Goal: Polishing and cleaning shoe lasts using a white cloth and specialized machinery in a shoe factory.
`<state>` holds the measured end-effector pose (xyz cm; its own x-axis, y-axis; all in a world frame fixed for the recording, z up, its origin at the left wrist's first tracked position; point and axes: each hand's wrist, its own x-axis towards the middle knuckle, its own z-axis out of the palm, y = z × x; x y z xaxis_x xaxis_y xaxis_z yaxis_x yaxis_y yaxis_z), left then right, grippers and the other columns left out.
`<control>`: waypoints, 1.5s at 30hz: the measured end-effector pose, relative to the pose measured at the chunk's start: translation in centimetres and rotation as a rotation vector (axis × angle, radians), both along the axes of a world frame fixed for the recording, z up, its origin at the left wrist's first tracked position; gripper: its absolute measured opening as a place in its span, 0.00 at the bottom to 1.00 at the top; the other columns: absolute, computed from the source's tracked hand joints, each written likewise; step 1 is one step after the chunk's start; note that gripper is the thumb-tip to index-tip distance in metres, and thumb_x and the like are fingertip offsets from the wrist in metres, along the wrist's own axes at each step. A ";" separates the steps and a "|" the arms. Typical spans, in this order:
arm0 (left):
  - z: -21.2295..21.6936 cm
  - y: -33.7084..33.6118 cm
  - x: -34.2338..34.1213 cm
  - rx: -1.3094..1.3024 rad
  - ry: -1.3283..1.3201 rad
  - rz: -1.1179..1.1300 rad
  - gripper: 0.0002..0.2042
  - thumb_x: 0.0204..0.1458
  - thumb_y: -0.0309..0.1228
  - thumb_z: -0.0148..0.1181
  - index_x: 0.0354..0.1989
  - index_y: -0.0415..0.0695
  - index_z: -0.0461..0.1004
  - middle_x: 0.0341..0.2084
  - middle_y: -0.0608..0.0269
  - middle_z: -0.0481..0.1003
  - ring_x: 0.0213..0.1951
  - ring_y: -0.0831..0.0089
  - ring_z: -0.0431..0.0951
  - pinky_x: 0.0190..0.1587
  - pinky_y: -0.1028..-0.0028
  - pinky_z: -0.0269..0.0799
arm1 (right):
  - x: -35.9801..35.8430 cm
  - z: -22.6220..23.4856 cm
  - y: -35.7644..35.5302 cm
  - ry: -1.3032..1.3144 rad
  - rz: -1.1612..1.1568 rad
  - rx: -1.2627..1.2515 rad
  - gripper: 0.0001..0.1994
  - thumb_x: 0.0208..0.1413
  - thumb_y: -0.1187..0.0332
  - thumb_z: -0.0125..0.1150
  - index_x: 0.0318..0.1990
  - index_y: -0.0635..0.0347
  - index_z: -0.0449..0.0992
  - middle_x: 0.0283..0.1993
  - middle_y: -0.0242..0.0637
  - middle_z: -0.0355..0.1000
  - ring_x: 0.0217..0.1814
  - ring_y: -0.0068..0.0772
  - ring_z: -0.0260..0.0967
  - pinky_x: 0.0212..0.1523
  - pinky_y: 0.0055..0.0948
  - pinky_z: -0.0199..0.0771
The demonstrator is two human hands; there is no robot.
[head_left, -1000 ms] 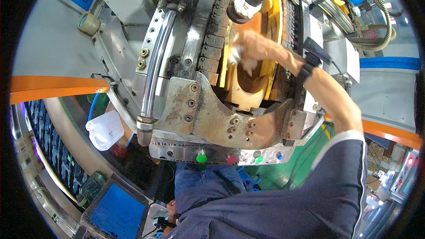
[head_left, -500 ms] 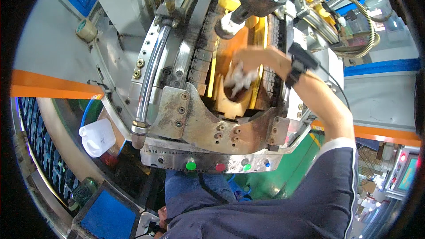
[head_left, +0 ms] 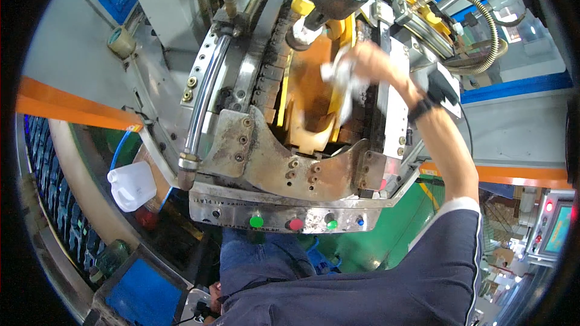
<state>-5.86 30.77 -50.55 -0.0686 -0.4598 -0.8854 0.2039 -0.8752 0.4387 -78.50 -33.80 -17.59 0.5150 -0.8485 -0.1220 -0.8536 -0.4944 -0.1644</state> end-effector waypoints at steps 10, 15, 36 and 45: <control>2.2 -0.1 -1.1 -0.037 -0.312 -0.104 0.10 0.54 0.32 0.57 0.35 0.37 0.79 0.32 0.61 0.80 0.34 0.69 0.79 0.44 0.69 0.74 | 4.3 -5.1 -6.7 -0.047 -0.410 0.086 0.15 0.51 0.63 0.66 0.47 0.51 0.83 0.43 0.39 0.81 0.40 0.37 0.80 0.45 0.35 0.80; 1.9 1.6 -1.7 0.004 -0.337 -0.117 0.10 0.53 0.31 0.59 0.37 0.37 0.80 0.33 0.61 0.81 0.35 0.70 0.79 0.43 0.70 0.75 | 5.9 -11.9 -8.5 -0.640 -0.531 -0.213 0.12 0.50 0.62 0.65 0.38 0.59 0.80 0.33 0.41 0.78 0.36 0.39 0.77 0.41 0.36 0.78; 1.4 -1.6 -1.0 -0.015 -0.035 0.135 0.17 0.59 0.42 0.54 0.42 0.39 0.77 0.42 0.51 0.77 0.44 0.59 0.77 0.47 0.65 0.75 | 6.8 3.0 2.1 -0.304 -0.422 0.607 0.17 0.45 0.71 0.67 0.46 0.63 0.81 0.33 0.35 0.80 0.35 0.27 0.76 0.39 0.26 0.76; 26.6 -27.3 -18.3 -0.849 -0.220 -0.136 0.16 0.60 0.24 0.59 0.55 0.32 0.71 0.44 0.56 0.79 0.46 0.72 0.79 0.51 0.74 0.74 | 8.7 9.5 16.3 -1.507 -0.258 0.467 0.33 0.41 0.75 0.73 0.59 0.61 0.69 0.51 0.28 0.73 0.51 0.19 0.70 0.51 0.22 0.72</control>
